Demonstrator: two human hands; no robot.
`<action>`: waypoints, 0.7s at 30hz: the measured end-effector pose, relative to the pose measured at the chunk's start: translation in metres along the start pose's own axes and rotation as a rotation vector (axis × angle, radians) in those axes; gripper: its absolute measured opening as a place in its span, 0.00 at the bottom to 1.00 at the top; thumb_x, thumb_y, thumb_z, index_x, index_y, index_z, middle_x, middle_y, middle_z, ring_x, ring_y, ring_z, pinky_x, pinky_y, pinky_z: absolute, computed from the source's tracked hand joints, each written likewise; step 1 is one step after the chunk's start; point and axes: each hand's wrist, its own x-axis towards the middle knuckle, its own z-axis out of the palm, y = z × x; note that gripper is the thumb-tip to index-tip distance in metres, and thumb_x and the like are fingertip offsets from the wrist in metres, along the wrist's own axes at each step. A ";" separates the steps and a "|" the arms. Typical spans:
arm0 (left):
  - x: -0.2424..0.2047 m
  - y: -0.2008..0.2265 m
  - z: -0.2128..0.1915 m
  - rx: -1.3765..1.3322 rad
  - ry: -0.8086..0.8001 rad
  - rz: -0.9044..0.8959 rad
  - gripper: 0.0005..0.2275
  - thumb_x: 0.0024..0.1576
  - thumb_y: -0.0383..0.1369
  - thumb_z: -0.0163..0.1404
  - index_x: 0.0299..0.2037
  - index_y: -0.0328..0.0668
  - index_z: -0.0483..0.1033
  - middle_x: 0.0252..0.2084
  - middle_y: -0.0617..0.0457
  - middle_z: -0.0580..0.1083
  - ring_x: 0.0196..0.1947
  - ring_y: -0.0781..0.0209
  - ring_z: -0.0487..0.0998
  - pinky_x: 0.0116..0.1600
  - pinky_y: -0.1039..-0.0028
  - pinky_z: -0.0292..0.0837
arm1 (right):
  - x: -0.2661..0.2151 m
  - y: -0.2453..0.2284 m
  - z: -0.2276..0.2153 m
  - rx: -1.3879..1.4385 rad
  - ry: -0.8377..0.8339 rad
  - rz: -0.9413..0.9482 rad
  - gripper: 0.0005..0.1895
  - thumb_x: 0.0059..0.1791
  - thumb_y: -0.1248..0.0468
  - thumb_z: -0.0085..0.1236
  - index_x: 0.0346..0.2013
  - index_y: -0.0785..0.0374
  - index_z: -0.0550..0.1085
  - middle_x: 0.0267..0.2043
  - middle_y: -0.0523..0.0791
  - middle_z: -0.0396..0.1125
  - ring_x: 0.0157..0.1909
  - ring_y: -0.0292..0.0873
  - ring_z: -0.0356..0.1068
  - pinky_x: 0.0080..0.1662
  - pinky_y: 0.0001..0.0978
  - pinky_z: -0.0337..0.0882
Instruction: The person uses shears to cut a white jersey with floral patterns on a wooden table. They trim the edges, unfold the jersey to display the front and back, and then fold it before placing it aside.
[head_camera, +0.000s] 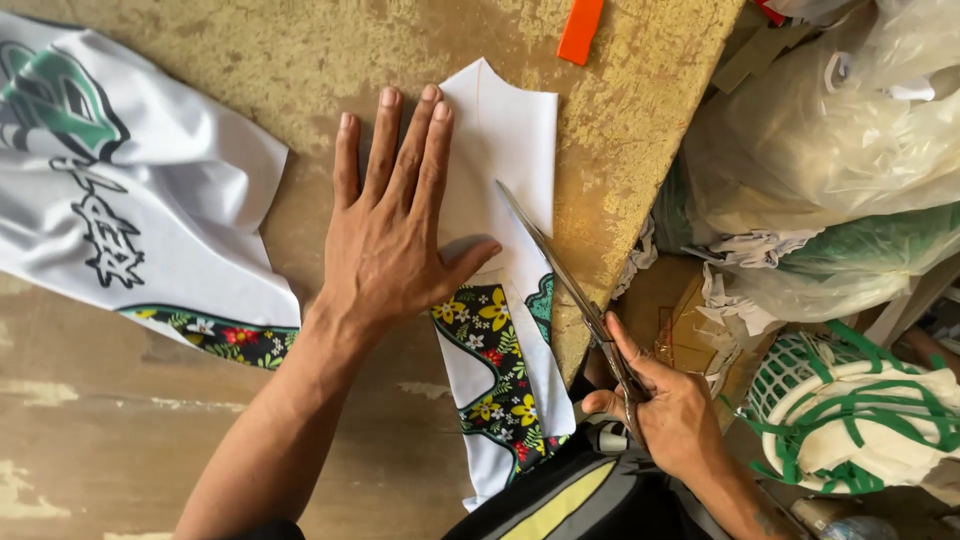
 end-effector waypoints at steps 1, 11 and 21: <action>0.001 -0.001 0.001 -0.001 0.000 0.006 0.56 0.64 0.70 0.60 0.85 0.34 0.43 0.88 0.43 0.45 0.87 0.39 0.40 0.86 0.39 0.35 | -0.001 0.001 0.001 0.001 0.006 0.001 0.43 0.48 0.72 0.66 0.77 0.57 0.63 0.68 0.49 0.75 0.41 0.41 0.91 0.35 0.20 0.88; -0.003 -0.002 0.004 -0.029 0.040 0.021 0.46 0.66 0.53 0.55 0.83 0.30 0.44 0.87 0.39 0.48 0.87 0.36 0.43 0.87 0.39 0.37 | -0.001 -0.001 0.033 -0.324 0.183 0.080 0.53 0.35 0.51 0.83 0.74 0.38 0.69 0.34 0.30 0.85 0.24 0.25 0.65 0.31 0.23 0.82; -0.006 -0.002 0.012 0.001 0.104 0.042 0.45 0.70 0.56 0.55 0.82 0.28 0.46 0.86 0.35 0.51 0.86 0.31 0.48 0.87 0.37 0.40 | -0.002 -0.028 0.054 -0.322 0.234 0.153 0.52 0.35 0.46 0.78 0.73 0.36 0.68 0.63 0.43 0.76 0.19 0.26 0.68 0.30 0.28 0.91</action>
